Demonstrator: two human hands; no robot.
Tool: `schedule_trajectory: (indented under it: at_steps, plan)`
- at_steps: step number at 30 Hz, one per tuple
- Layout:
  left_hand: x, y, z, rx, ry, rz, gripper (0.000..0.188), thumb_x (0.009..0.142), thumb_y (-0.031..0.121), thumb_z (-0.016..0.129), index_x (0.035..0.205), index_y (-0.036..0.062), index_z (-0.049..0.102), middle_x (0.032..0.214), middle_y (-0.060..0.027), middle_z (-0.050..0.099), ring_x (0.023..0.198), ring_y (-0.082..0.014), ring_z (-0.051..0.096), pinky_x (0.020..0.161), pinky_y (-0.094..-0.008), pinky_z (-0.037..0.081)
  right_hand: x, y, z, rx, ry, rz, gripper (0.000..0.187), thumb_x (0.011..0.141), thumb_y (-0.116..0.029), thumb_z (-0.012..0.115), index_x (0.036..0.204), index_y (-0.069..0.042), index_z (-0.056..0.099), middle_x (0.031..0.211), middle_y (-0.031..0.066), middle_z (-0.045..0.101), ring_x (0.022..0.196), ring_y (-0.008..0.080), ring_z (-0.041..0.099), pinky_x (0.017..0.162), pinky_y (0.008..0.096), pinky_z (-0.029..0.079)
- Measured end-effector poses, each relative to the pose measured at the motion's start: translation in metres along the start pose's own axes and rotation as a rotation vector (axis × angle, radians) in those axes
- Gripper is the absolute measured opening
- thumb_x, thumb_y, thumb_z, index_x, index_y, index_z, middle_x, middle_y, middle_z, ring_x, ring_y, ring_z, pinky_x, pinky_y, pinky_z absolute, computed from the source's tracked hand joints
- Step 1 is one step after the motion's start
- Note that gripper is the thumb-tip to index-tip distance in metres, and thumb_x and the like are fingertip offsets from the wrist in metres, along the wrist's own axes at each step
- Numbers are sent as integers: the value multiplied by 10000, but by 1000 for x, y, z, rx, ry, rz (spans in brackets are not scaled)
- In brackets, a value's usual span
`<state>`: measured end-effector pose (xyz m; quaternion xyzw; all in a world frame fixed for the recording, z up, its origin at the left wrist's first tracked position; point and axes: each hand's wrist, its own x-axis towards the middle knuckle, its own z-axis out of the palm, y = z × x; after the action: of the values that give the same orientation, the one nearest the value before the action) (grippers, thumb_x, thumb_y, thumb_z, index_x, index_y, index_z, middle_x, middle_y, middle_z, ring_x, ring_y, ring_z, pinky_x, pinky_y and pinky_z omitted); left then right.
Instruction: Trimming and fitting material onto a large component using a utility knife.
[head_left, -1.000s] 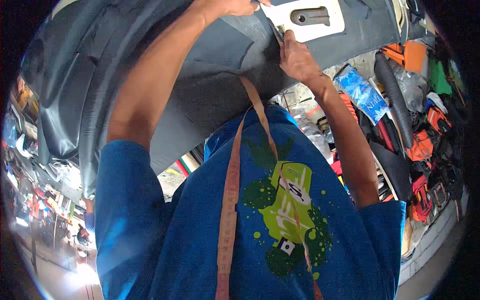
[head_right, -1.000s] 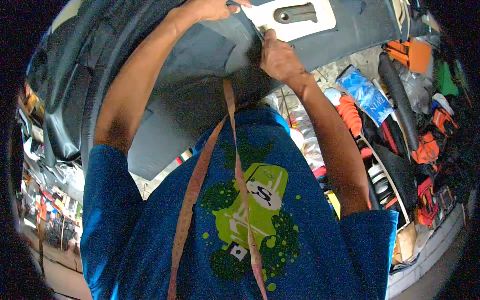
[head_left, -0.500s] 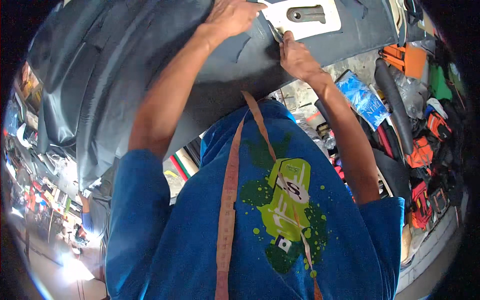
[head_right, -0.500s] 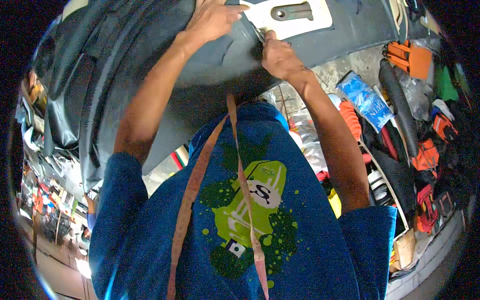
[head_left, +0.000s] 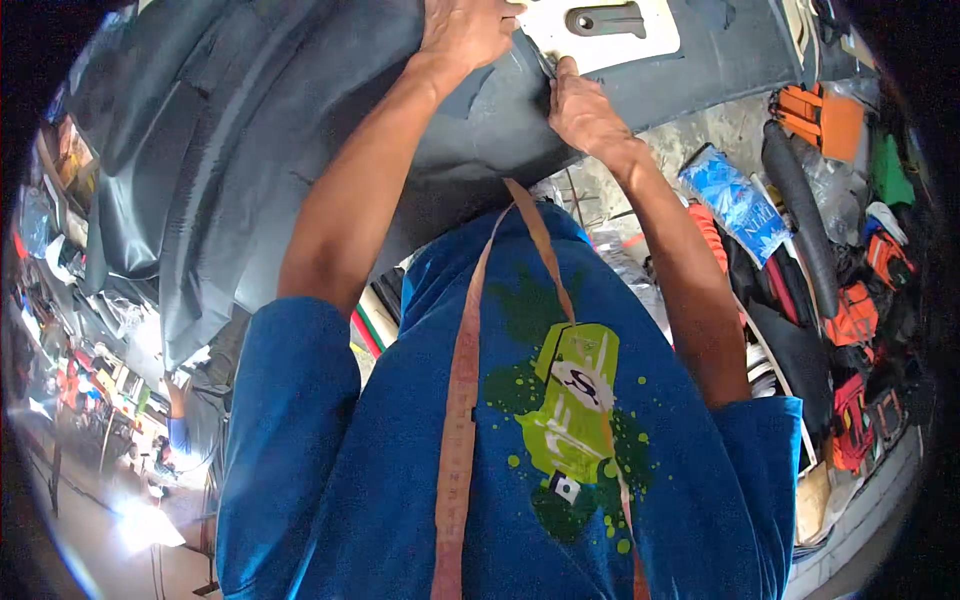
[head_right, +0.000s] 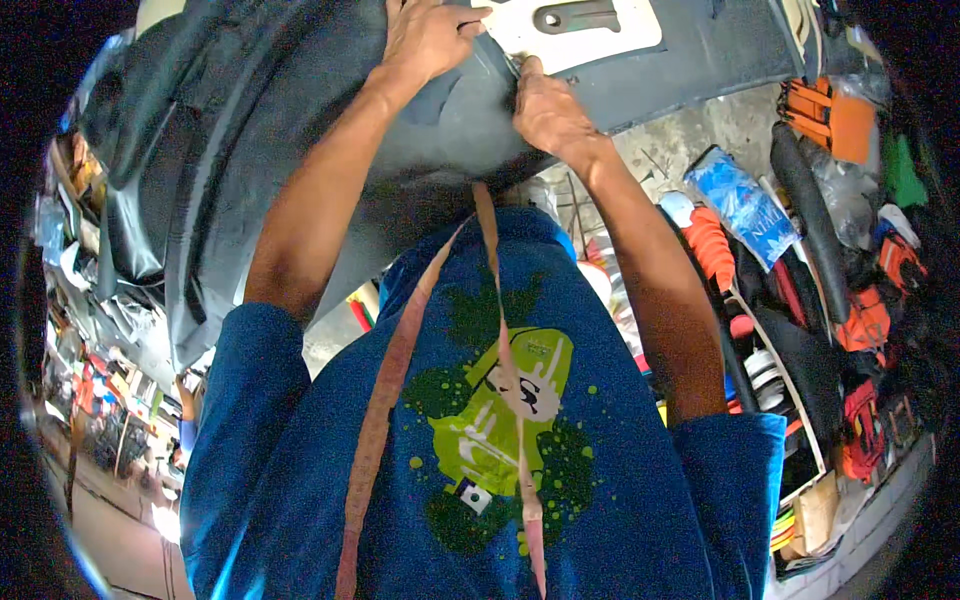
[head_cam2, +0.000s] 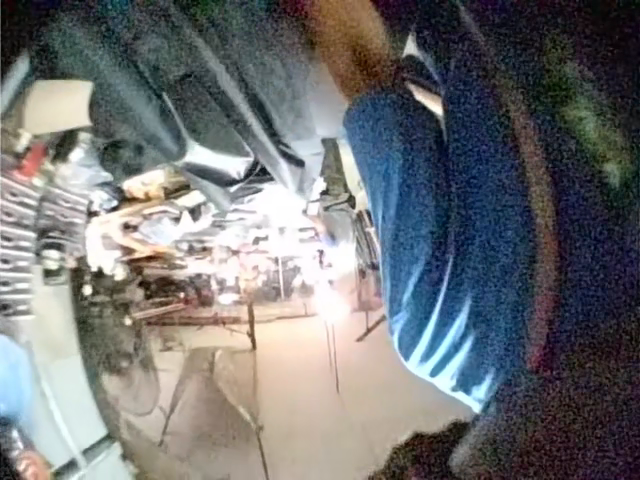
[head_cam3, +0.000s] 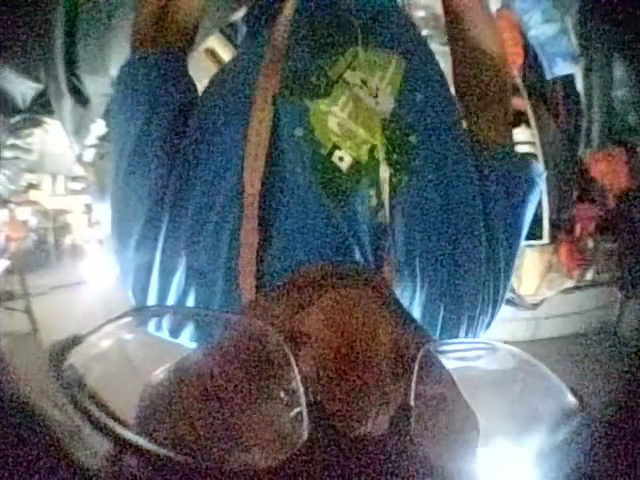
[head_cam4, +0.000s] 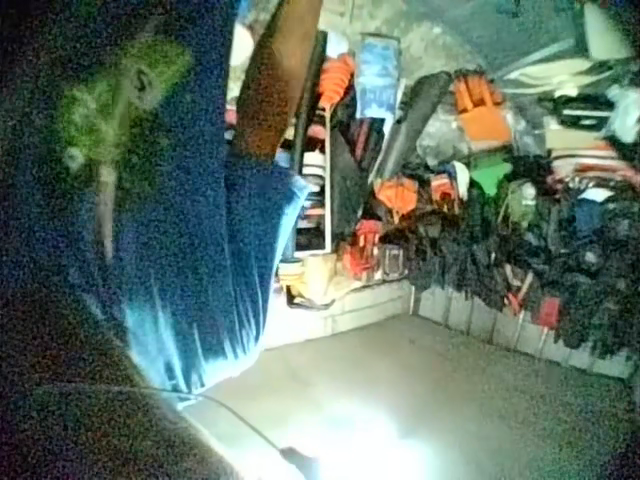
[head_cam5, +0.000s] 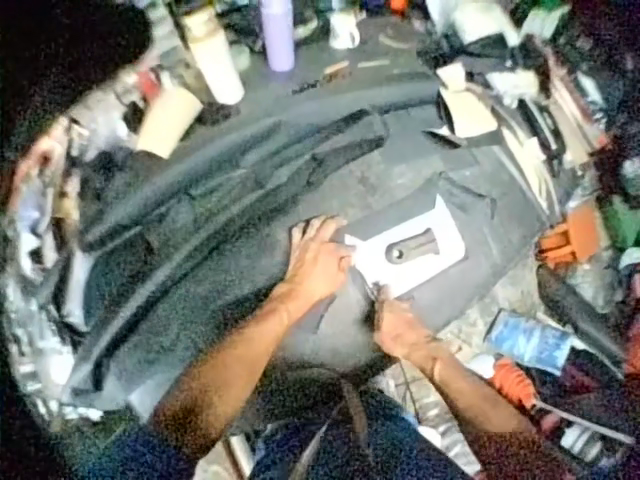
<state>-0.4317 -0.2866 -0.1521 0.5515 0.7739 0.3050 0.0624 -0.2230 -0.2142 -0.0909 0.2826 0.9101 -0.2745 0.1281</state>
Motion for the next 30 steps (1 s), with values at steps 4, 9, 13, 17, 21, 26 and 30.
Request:
schedule_trajectory:
  at_steps: [4, 9, 13, 17, 21, 26, 30]
  plan:
    - [-8, -7, 4, -42, 64, 35, 196, 783, 219, 683, 905, 172, 830, 1332, -94, 608, 1236, -312, 504, 1073, -492, 334, -4, -4, 9, 23, -28, 10, 241, 1005, -85, 459, 1207, 45, 477, 895, 262, 715, 803, 471, 712, 718, 550, 543]
    - [12, 18, -28, -292, -529, -483, 195, 779, 221, 687, 903, 183, 831, 1333, -82, 609, 1231, -309, 505, 1065, -487, 335, -26, 9, 9, 105, -100, 102, 209, 990, -80, 476, 1166, 33, 478, 851, 242, 707, 758, 464, 697, 702, 531, 540]
    - [10, 15, -31, -231, -504, -456, 195, 774, 218, 689, 904, 197, 833, 1339, -71, 610, 1229, -309, 505, 1063, -486, 336, -32, 14, 10, 103, -115, 103, 191, 1011, -97, 474, 1163, 20, 460, 882, 275, 697, 805, 500, 687, 713, 556, 520]
    - [9, 4, -19, -219, -609, -556, 193, 775, 220, 686, 901, 205, 833, 1334, -63, 612, 1229, -308, 506, 1058, -485, 337, -31, 16, 17, 107, -127, 90, 177, 1032, -114, 472, 1160, 6, 442, 913, 309, 686, 852, 536, 677, 725, 581, 500]
    - [10, 9, -22, -209, -643, -568, 190, 780, 222, 682, 893, 204, 834, 1334, -63, 612, 1233, -309, 505, 1057, -486, 337, -41, 28, 24, 108, -145, 112, 170, 1039, -127, 474, 1146, -2, 430, 908, 321, 679, 855, 551, 671, 723, 597, 489]
    - [11, 10, -21, -151, -629, -536, 208, 791, 233, 678, 924, 183, 829, 1335, -69, 612, 1239, -310, 503, 1056, -486, 337, -58, 37, 28, 112, -180, 155, 166, 1044, -148, 479, 1113, -13, 410, 876, 332, 670, 835, 567, 662, 711, 620, 471]
    - [-1, -4, -4, -47, -456, -361, 244, 805, 247, 674, 983, 158, 816, 1341, -73, 611, 1248, -309, 499, 1061, -492, 333, -92, 32, 18, 181, -211, 246, 173, 1054, -166, 467, 1116, -23, 393, 853, 343, 658, 807, 586, 645, 684, 640, 453]
